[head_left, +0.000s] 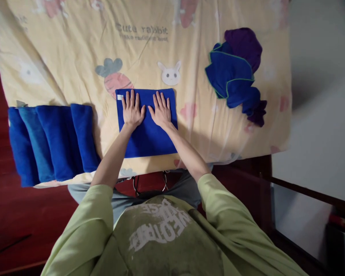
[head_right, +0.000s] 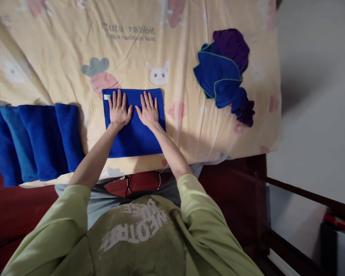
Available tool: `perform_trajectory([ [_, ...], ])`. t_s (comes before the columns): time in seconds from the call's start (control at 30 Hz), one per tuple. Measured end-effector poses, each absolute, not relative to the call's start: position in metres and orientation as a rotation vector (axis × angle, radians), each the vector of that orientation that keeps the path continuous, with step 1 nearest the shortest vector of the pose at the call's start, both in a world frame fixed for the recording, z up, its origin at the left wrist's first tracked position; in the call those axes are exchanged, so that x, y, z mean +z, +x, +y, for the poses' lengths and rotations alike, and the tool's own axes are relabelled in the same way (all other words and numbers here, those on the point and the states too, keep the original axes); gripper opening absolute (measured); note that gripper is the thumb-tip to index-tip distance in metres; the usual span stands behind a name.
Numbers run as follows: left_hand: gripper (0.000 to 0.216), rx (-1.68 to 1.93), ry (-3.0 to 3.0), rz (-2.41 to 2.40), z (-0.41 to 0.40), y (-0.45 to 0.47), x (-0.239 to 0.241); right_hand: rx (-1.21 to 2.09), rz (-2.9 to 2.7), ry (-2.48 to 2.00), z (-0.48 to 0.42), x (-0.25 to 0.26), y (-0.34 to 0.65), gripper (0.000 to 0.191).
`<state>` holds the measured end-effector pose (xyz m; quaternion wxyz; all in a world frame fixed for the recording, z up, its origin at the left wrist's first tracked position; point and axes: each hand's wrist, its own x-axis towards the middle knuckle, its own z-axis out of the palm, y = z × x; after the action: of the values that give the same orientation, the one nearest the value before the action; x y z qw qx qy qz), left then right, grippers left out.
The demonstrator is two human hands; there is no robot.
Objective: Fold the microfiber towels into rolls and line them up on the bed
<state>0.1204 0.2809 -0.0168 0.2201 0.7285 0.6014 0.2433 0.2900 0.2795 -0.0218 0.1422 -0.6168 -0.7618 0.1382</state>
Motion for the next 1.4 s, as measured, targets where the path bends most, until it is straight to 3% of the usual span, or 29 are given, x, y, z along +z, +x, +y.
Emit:
perform_trajectory([
  [0.2,0.082,0.696,1.903,1.691,0.283,0.119,-0.017,0.404,-2.169,-1.876,0.284,-0.028,0.295,0.073],
  [0.4,0.078,0.683,1.892,1.747,0.256,0.118,0.014,0.422,-2.125,-1.766,0.279,-0.010,0.308,0.075],
  [0.67,0.063,0.588,2.114,1.612,0.132,0.123,0.020,0.468,-2.224,-1.666,0.149,0.009,0.294,0.065],
  [1.07,0.055,0.551,2.167,1.631,0.023,0.024,0.004,0.498,-2.143,-1.401,0.044,-0.004,0.400,0.043],
  [1.23,0.046,0.497,2.251,1.678,0.013,0.014,0.009,0.487,-2.079,-1.385,0.032,-0.012,0.413,0.037],
  [1.4,0.043,0.338,2.276,1.858,0.030,0.031,0.030,0.396,-2.076,-1.525,0.046,-0.008,0.398,0.048],
])
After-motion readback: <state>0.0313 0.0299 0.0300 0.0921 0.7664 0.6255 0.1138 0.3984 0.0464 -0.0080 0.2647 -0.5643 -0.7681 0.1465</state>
